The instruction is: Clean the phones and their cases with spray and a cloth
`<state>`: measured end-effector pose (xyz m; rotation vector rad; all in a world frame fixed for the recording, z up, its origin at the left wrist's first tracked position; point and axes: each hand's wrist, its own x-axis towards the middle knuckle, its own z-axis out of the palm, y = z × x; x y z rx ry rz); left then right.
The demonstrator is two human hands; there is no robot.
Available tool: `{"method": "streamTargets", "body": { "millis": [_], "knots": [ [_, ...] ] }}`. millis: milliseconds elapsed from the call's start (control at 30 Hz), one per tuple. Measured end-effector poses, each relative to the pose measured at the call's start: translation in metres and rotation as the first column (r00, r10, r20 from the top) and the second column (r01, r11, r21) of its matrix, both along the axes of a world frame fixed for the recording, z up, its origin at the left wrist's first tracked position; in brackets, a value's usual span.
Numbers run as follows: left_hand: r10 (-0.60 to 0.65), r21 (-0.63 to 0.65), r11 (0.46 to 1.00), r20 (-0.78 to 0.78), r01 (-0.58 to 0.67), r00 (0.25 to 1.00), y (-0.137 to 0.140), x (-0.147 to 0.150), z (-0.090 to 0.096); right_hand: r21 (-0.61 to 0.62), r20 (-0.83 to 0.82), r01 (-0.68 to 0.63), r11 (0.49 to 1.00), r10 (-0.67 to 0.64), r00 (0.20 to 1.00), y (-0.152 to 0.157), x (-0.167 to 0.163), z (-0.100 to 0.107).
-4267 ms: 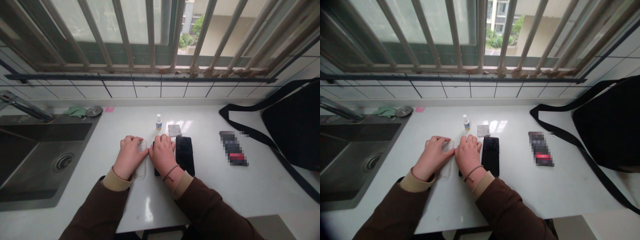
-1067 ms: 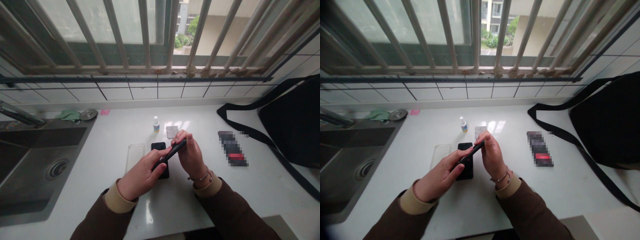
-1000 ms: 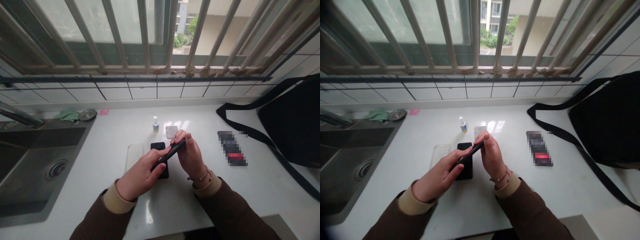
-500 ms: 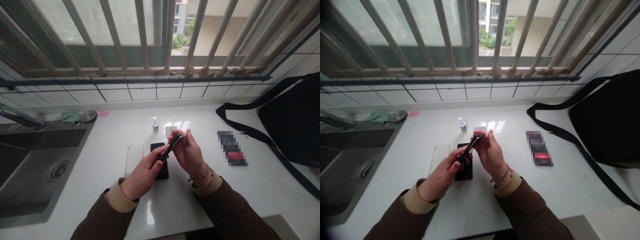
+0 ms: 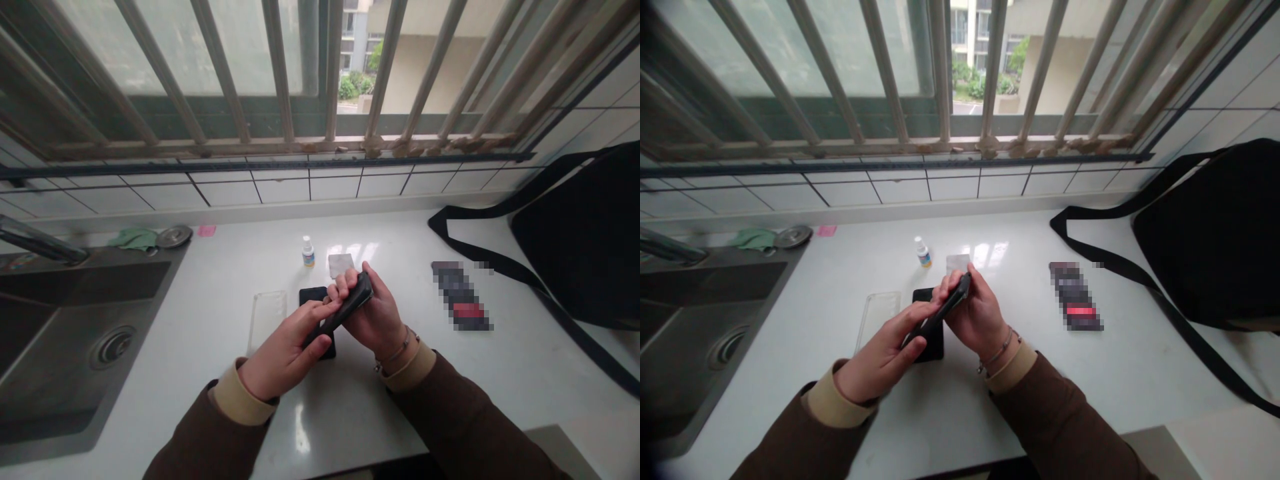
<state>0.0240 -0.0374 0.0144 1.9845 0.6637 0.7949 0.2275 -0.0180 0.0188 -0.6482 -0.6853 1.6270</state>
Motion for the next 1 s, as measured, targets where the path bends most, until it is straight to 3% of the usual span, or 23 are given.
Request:
{"method": "streamTargets", "body": {
  "millis": [333,467,533,700,833,1000],
  "knots": [
    [-0.081,0.11,0.99,-0.08,0.09,0.994,0.001,-0.005,0.001,0.056,-0.245,-0.201,0.978,0.209,0.947,-0.003,0.01,0.004],
    [-0.098,0.134,0.985,-0.107,0.112,0.989,0.0,-0.004,0.001,0.063,-0.267,-0.262,0.963,0.27,0.925,-0.002,0.014,0.005],
    [-0.066,0.129,0.989,-0.098,0.079,0.993,0.0,-0.003,-0.001,0.032,-0.252,-0.234,0.972,0.234,0.939,0.0,0.012,0.003],
    [0.134,0.175,0.978,-0.1,-0.115,0.986,0.001,-0.002,-0.006,-0.054,-0.128,0.068,0.996,-0.075,0.989,0.001,0.001,-0.006],
    [0.271,0.222,0.945,-0.122,-0.24,0.955,0.003,-0.003,-0.006,0.097,0.001,0.071,0.993,-0.071,0.997,-0.003,-0.002,-0.011],
    [0.284,0.185,0.948,-0.117,-0.26,0.952,0.002,-0.001,-0.005,0.218,0.164,0.112,0.97,-0.149,0.975,-0.001,0.002,-0.022]
  ]
}}
